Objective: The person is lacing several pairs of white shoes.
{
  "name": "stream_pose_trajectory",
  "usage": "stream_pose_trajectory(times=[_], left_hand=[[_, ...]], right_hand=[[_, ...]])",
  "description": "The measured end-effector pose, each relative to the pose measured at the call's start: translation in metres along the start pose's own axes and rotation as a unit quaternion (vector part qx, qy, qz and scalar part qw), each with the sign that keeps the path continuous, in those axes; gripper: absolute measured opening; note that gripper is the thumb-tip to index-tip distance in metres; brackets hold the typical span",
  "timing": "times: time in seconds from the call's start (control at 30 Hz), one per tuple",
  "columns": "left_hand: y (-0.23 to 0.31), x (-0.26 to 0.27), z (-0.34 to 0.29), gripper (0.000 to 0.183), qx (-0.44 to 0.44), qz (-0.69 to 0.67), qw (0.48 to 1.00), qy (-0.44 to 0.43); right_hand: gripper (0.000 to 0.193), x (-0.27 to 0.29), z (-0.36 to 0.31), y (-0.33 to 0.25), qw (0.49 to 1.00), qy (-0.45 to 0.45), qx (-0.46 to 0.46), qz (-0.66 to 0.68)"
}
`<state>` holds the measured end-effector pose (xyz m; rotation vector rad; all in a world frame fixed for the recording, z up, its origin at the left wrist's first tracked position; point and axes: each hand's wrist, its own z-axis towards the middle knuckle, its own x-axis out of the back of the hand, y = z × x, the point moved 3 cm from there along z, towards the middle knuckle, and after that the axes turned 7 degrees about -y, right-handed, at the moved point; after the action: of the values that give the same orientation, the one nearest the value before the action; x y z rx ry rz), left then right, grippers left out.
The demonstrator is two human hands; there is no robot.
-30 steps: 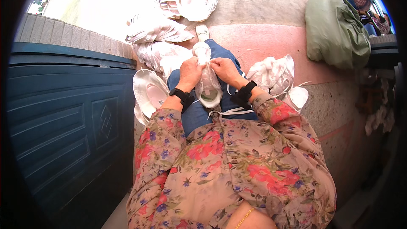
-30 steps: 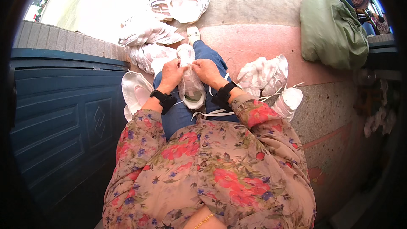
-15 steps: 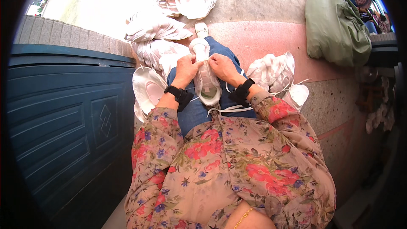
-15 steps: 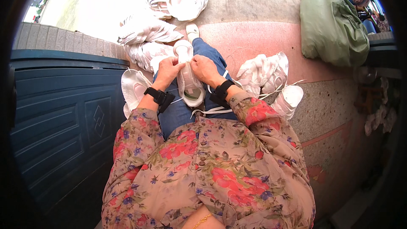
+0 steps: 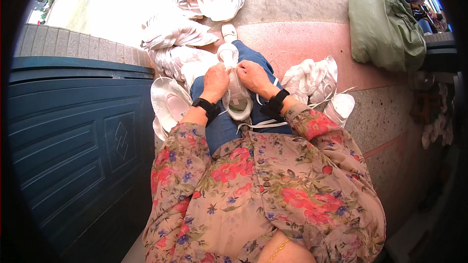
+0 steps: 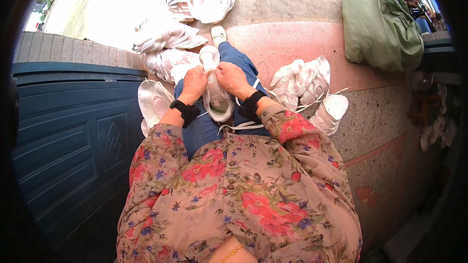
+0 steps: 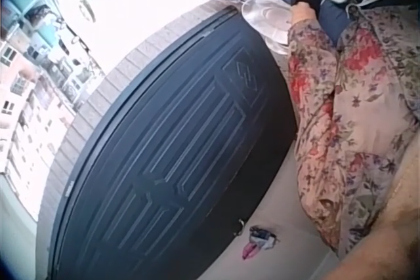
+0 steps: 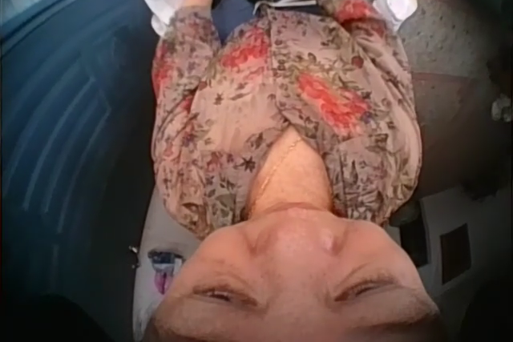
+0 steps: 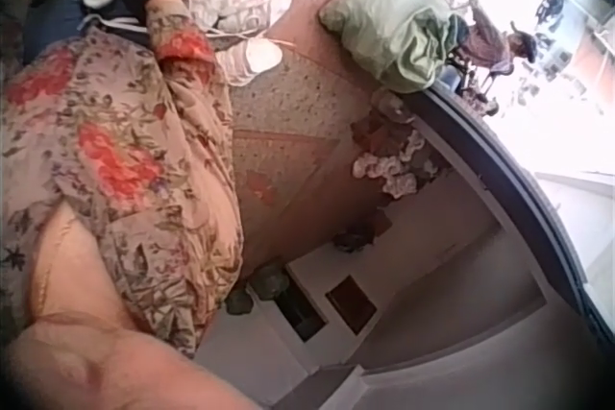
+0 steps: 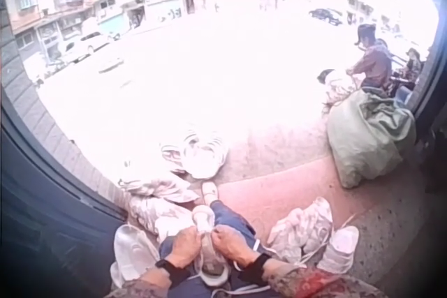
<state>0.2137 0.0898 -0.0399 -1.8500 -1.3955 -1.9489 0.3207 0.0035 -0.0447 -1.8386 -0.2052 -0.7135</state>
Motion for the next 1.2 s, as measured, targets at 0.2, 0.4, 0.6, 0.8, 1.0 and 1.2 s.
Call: stream_pose_trajectory(times=[0.2,0.4,0.6,0.8,1.0,1.2], left_hand=[[-0.001,-0.004,-0.002,0.025,0.002,-0.013,1.000,0.001],[0.001,-0.004,-0.002,0.027,0.033,-0.007,0.999,-0.012],[0.001,-0.003,-0.003,0.025,0.043,-0.011,0.999,-0.031],[0.000,0.004,-0.005,0.027,0.039,-0.063,0.997,-0.038],[-0.012,0.002,-0.012,0.024,0.040,-0.199,0.979,0.024],[-0.007,0.008,-0.010,0.024,0.004,-0.087,0.996,0.018]], right_hand=[[0.022,-0.001,0.000,0.000,1.000,0.007,-0.005,0.005],[0.020,-0.003,0.000,0.002,1.000,0.007,0.008,-0.014],[0.018,0.000,-0.002,-0.008,0.994,0.033,0.054,-0.090],[0.013,0.003,0.002,-0.012,0.980,0.061,0.140,-0.125],[0.015,0.001,0.009,-0.015,0.987,0.040,0.145,-0.051],[0.023,0.004,0.014,-0.027,0.988,-0.035,0.140,-0.049]])
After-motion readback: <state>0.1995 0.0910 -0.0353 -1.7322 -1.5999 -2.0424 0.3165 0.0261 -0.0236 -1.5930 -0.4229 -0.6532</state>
